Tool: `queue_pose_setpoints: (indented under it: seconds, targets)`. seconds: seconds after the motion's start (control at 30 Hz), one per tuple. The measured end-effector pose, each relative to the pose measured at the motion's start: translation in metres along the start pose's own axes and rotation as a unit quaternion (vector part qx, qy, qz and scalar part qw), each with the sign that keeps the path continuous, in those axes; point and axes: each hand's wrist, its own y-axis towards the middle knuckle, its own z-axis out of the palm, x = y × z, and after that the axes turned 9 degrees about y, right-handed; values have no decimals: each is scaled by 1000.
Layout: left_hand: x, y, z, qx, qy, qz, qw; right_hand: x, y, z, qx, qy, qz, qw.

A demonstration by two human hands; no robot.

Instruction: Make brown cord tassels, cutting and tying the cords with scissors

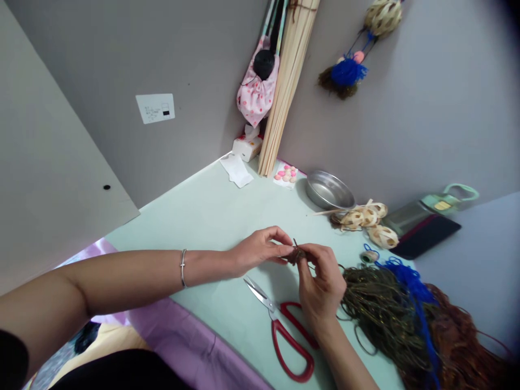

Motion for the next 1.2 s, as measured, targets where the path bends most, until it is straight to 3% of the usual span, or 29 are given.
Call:
queue_pose_setpoints:
  seconds: [0.17,0.33,0.53,0.63,0.83,1.0,1.2]
  targets:
    - [-3,2,-4,-11,50,53,997,1,1,0,31,-2,-12,999]
    - [-8,5,-9,-33,33,27,999,-2,-3,2,93,-11,-25,995]
    - [-9,2,-3,37,-4,-1,999,-8,-9,6,149,-51,-66,985]
    - [-10,-1,0,50,17,-11,999,-8,-7,6,128,-48,-78,988]
    - [-3,2,-3,99,77,-11,992,-4,-1,-1,75,-56,-50,994]
    - [2,9,-7,53,67,12,996,-7,2,-6,77,-43,-15,996]
    - [-2,9,-10,8,41,-1,999,-17,4,-15,135,26,75,988]
